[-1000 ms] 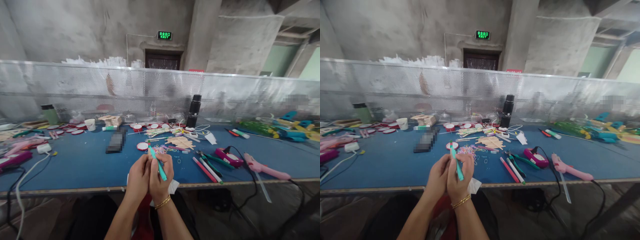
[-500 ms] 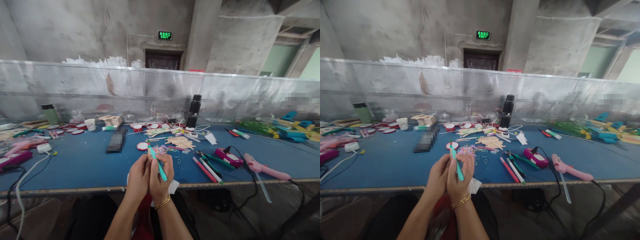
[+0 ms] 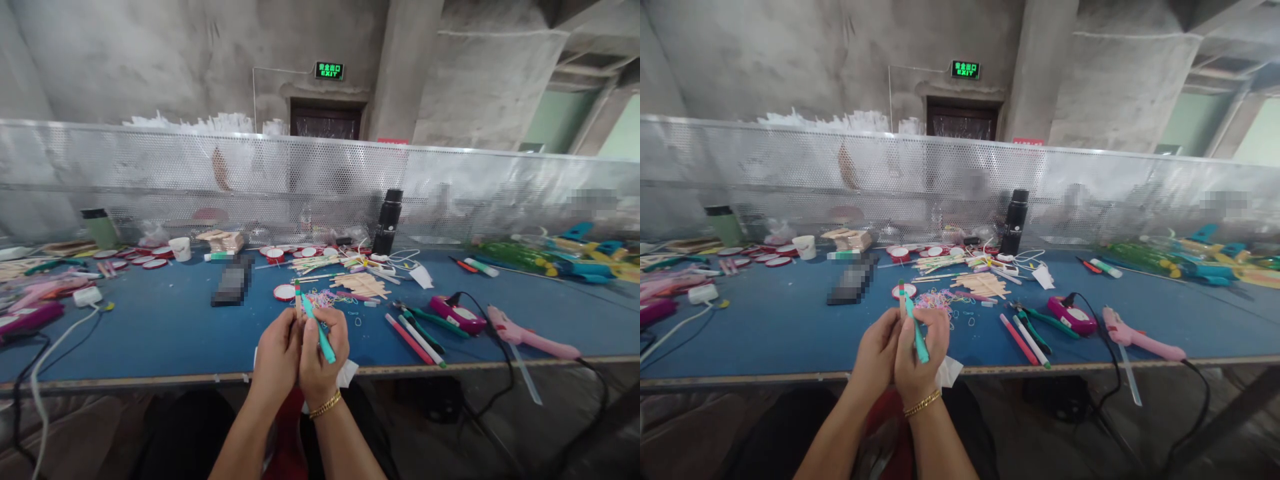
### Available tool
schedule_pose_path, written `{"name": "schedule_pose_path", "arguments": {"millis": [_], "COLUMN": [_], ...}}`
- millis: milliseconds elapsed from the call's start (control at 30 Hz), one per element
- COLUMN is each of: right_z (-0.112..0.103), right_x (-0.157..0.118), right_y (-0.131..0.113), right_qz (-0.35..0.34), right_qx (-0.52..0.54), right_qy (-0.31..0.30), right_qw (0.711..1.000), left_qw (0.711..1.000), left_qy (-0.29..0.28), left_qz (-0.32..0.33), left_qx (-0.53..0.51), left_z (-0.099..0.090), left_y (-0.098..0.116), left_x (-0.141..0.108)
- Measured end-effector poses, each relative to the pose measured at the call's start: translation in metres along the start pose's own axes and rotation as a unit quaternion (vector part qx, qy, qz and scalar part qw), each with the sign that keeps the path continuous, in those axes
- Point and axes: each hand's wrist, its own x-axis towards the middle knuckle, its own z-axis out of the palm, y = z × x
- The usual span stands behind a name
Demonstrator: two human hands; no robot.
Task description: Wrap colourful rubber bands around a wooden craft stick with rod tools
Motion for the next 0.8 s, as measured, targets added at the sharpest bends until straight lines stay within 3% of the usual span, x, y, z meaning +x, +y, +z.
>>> {"name": "schedule_pose_path", "arguments": {"millis": [133,300,800], "right_z": [-0.0007,-0.0005,-0.0024], "right_x": [-0.0003,-0.0009,0.0], "right_y": [0.0,0.0002,-0.0014], "right_qz": [-0.005,0.009,-0.015], "right_qx": [0.006,-0.005,0.021], "right_qy": [-0.023,0.004,-0.024], "right_qw": [1.0,1.0,0.999], "left_qw": [1.0,1.0,1.0], "left_qy": [-0.004,0.014,0.011], "left_qz": [0.006,0.008,0.01], "left_qx": [-0.015,0.002,-0.015], "left_z": [0.0008,0.0006,0.0005], "left_y": [-0.0003,0.0012,0.0005], "left_x": [-0.0003,-0.0001,-0.0012]}}
